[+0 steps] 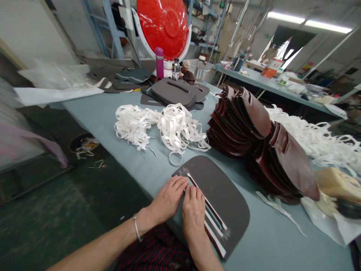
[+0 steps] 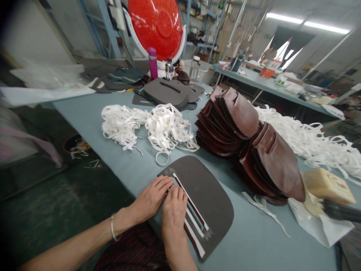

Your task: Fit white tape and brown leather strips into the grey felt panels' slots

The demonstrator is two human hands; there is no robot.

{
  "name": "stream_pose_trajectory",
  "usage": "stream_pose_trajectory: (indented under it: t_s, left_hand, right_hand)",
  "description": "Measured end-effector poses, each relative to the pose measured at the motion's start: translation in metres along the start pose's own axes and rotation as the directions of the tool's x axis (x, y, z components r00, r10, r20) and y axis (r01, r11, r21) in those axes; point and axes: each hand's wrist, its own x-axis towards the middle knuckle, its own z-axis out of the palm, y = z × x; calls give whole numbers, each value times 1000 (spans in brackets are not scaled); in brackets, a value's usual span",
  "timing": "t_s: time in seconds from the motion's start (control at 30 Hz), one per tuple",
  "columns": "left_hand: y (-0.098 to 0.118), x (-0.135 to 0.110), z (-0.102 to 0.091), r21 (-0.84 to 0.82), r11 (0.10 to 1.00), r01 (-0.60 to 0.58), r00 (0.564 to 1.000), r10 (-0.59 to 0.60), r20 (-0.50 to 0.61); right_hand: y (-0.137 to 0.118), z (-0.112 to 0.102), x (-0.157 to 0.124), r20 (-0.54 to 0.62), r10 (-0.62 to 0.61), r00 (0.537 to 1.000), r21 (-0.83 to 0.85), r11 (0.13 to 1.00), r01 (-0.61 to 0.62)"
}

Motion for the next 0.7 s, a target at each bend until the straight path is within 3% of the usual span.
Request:
stream_pose_trajectory:
  t_s: [0.43,0.7]
  left_hand:
    - [-3,-2,-2,43,998,-50,998,51,-30]
    - [-2,0,-5,22,998,-59,998,59,5]
  right_hand:
    - [4,-4,-7,-56,5,998,-11,1000,-6]
    - [8,-5,-14,-2,-12,1000,-103,995,12]
